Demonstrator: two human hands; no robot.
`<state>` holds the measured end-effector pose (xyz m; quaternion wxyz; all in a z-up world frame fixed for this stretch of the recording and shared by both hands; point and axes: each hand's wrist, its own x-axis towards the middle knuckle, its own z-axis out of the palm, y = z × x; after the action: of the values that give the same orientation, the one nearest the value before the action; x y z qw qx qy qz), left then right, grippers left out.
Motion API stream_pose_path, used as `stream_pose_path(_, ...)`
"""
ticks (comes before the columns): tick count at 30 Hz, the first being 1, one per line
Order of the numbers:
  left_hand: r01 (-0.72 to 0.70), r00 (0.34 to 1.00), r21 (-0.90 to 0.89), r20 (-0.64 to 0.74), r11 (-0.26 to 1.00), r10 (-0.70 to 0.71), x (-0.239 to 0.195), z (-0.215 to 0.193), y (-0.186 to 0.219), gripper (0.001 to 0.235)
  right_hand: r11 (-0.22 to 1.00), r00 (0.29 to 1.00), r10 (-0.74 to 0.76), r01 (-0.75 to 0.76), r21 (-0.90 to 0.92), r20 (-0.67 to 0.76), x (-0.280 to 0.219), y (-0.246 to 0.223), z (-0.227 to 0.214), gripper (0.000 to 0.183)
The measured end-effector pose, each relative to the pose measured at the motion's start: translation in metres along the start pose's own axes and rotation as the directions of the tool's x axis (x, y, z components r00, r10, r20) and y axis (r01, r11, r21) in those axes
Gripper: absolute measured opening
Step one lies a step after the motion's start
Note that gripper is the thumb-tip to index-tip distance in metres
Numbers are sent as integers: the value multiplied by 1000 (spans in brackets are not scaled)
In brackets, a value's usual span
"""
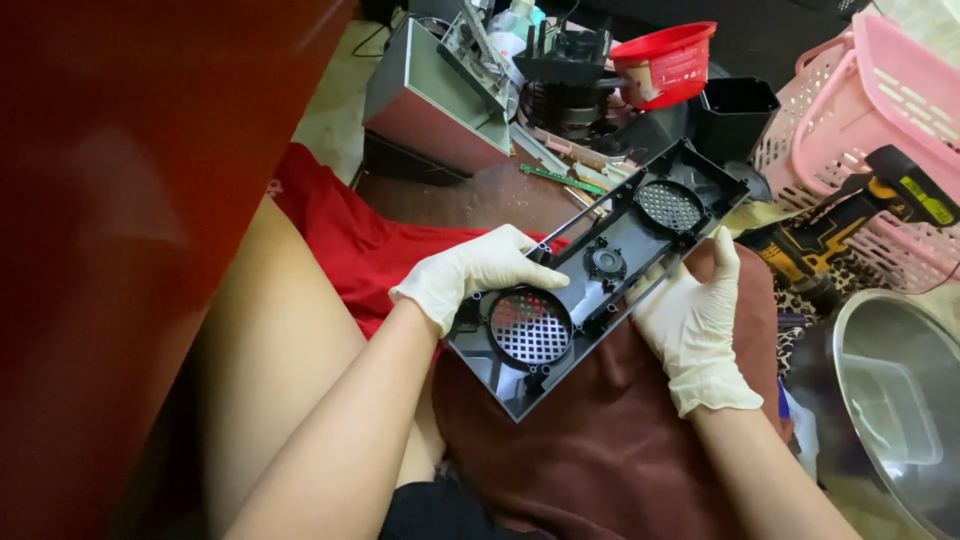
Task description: The person sits on the floor and cleans a black electronic component with circular grilles using a small yellow sponge. They wipe the surface and edges of the component while holding it on their lap.
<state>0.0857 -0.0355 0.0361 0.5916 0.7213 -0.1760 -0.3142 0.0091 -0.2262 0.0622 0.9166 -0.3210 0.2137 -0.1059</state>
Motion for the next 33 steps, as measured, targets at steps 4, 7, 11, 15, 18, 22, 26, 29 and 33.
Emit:
stream_pose_path(4,-17,1000,-14,-4,1000,17,10,3,-6,22,998,1000,-3,3,-63,0,-3,-2,7,65)
stream_pose_path(7,-16,1000,-24,-25,1000,16,16,4,-12,21,998,1000,14,-14,-66,9,-12,-1,14,61)
stream_pose_path(11,-23,999,-23,-26,999,22,11,2,-12,22,997,999,20,-18,-74,29,-3,-1,1,62)
stream_pose_path(15,-35,999,-14,10,999,35,6,0,-8,26,998,999,38,-36,-46,35,8,-4,-13,60)
stream_pose_path(18,-16,999,59,29,998,14,6,-4,-9,28,998,999,-35,35,-46,0,-14,0,16,49)
stream_pose_path(22,-11,1000,82,23,997,9,15,7,-12,26,1000,1000,-4,4,-20,-5,-5,-6,13,46)
stream_pose_path(26,-1,1000,93,-22,996,3,25,19,-22,20,1000,1000,10,-10,-26,20,9,-11,-6,43)
stream_pose_path(29,20,998,87,-58,996,-15,19,25,-27,18,999,998,40,-40,1,55,-18,-5,15,41)
stream_pose_path(33,6,994,88,-112,996,4,20,26,-30,21,986,981,126,-140,90,148,-52,-2,38,52)
